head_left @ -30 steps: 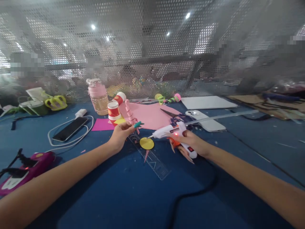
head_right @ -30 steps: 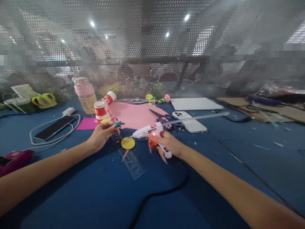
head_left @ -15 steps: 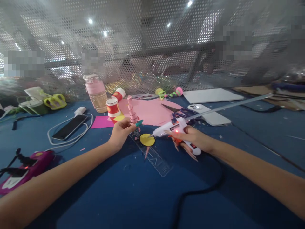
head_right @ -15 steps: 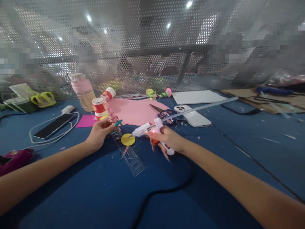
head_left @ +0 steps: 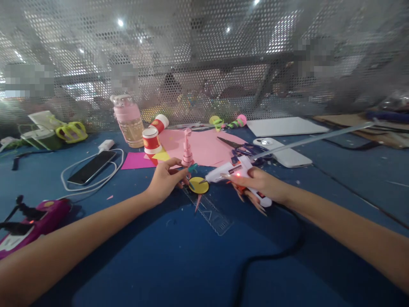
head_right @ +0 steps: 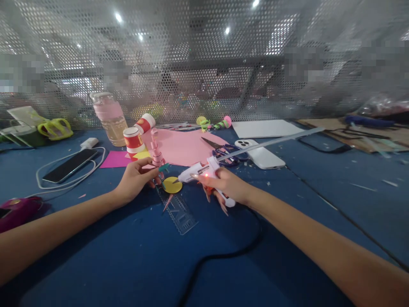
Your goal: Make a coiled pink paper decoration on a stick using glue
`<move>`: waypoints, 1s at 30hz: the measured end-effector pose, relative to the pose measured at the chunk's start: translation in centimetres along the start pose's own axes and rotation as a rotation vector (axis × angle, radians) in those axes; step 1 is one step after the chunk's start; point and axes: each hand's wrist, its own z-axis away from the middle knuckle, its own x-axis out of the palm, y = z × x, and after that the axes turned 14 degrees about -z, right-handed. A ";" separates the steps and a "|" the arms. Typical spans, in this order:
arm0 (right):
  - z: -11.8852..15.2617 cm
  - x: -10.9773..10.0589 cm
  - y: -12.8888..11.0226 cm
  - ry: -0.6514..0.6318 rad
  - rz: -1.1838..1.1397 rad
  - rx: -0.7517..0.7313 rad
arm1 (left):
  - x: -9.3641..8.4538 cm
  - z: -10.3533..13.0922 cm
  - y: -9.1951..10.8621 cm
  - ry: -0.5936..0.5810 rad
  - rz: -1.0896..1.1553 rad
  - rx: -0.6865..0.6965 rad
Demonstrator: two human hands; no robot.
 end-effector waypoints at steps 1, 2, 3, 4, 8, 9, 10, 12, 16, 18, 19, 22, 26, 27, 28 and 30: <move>0.0 0.0 0.1 -0.001 -0.003 -0.003 | 0.0 0.0 0.0 -0.003 -0.007 -0.002; 0.0 -0.1 0.1 -0.002 -0.005 -0.008 | 0.0 -0.1 -0.1 -0.005 -0.013 -0.004; -0.1 -0.1 0.2 -0.003 -0.004 -0.012 | 0.0 -0.1 -0.1 -0.004 -0.021 -0.005; -0.1 -0.1 0.3 -0.003 -0.002 -0.012 | 0.0 -0.1 -0.2 -0.003 -0.029 -0.006; -0.1 -0.1 0.3 0.014 0.002 0.000 | 0.0 -0.1 -0.4 0.006 -0.059 0.004; -0.1 -0.1 0.2 0.016 0.005 0.002 | 0.0 -0.1 -0.4 0.009 -0.063 0.006; -0.1 0.0 0.2 0.016 0.011 -0.001 | 0.0 -0.1 -0.4 0.011 -0.065 0.006; -0.1 0.0 0.1 0.015 0.021 -0.013 | 0.0 -0.1 -0.4 0.011 -0.069 0.007; -0.1 0.0 0.0 0.019 0.026 -0.024 | 0.0 -0.2 -0.5 0.002 -0.087 0.007; -0.1 -0.1 0.0 0.015 0.022 -0.016 | 0.0 -0.2 -0.4 0.002 -0.098 0.008; -0.1 -0.1 0.0 0.014 0.019 -0.013 | 0.0 -0.2 -0.4 0.003 -0.103 0.008; 0.0 0.0 -0.1 0.009 0.010 0.002 | 0.0 -0.1 -0.3 0.007 -0.109 -0.006; 0.1 0.0 0.0 -0.007 -0.017 0.019 | 0.0 -0.1 -0.3 0.011 -0.118 -0.019; 0.1 0.0 0.0 -0.005 -0.024 0.016 | 0.0 -0.1 -0.3 0.009 -0.123 -0.016; 0.1 0.0 0.1 -0.003 -0.028 0.014 | 0.0 -0.1 -0.3 0.006 -0.128 -0.014; 0.1 -0.1 0.1 0.002 -0.036 0.021 | 0.0 -0.1 -0.4 0.002 -0.135 -0.018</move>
